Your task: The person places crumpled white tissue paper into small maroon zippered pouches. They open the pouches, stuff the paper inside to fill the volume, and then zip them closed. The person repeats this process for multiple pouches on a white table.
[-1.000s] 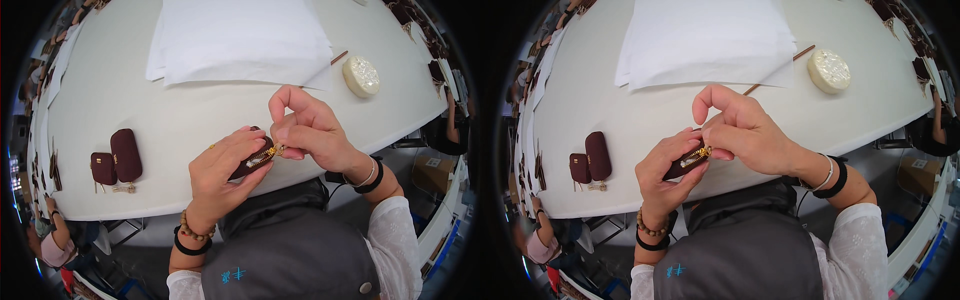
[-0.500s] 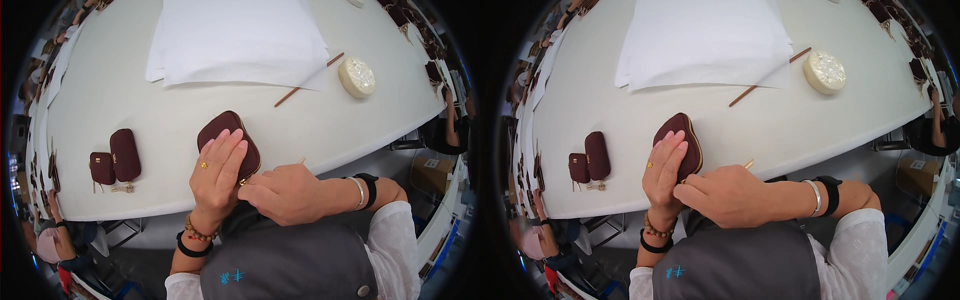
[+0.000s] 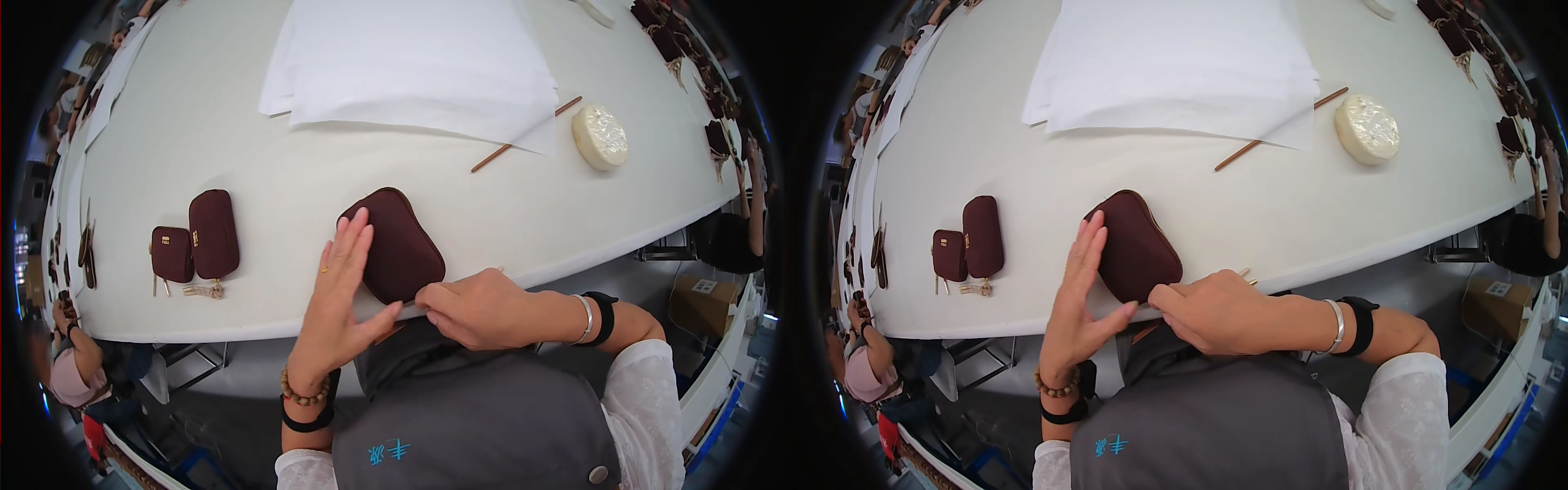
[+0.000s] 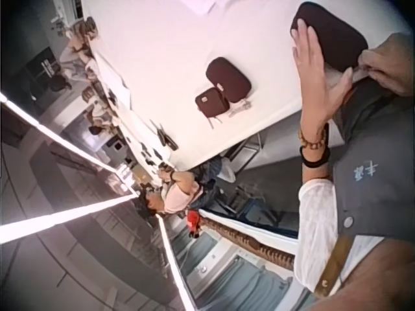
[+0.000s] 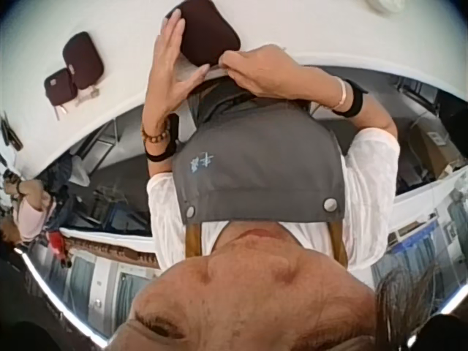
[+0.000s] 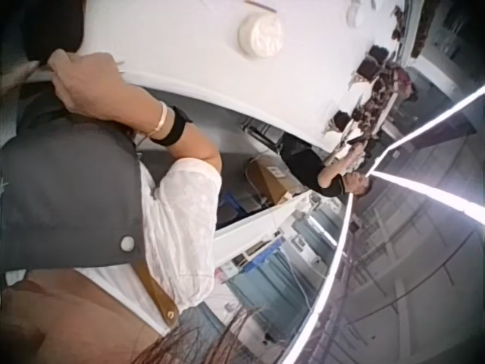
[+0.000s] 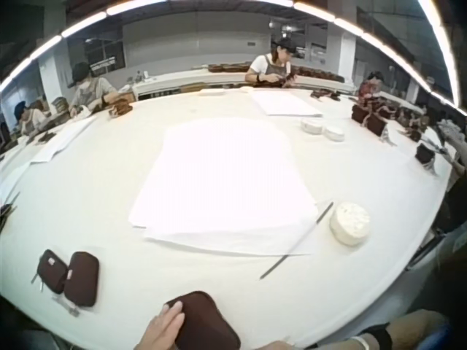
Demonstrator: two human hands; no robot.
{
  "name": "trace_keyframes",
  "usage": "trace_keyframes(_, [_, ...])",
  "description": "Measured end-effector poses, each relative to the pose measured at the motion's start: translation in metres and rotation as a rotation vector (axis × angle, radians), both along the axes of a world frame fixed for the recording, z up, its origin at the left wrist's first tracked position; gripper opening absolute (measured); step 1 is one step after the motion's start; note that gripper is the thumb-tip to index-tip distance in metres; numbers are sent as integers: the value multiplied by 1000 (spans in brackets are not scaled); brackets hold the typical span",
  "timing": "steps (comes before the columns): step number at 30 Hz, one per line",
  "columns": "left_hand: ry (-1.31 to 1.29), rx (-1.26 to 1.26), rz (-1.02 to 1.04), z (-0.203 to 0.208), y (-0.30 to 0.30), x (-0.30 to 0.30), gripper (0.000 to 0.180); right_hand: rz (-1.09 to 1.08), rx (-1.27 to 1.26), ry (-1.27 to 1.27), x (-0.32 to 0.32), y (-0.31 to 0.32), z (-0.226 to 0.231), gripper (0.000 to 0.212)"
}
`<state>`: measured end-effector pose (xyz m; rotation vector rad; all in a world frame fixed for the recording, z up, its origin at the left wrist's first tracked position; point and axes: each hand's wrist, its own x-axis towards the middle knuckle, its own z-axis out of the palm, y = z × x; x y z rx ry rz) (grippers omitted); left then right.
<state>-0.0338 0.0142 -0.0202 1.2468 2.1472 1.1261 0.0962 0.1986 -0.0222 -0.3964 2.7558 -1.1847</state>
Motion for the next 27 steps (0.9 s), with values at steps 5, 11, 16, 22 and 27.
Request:
trace_keyframes(5, [100,-33,158,-14,-14,0,66,23,217,-239,-2,15,33,19])
trace_keyframes(11, [305,-110,201,-17,-10,6,69,-374,552,140,-7,74,58,26])
trace_keyframes(16, [315,-97,184,-12,-4,4,70,-800,926,143,8,188,45,64])
trace_keyframes(22, [220,-53,230,-15,-5,7,80,-871,822,-87,7,219,14,76])
trace_keyframes(27, [143,-62,327,-15,-9,14,80,-668,661,54,-1,149,40,74])
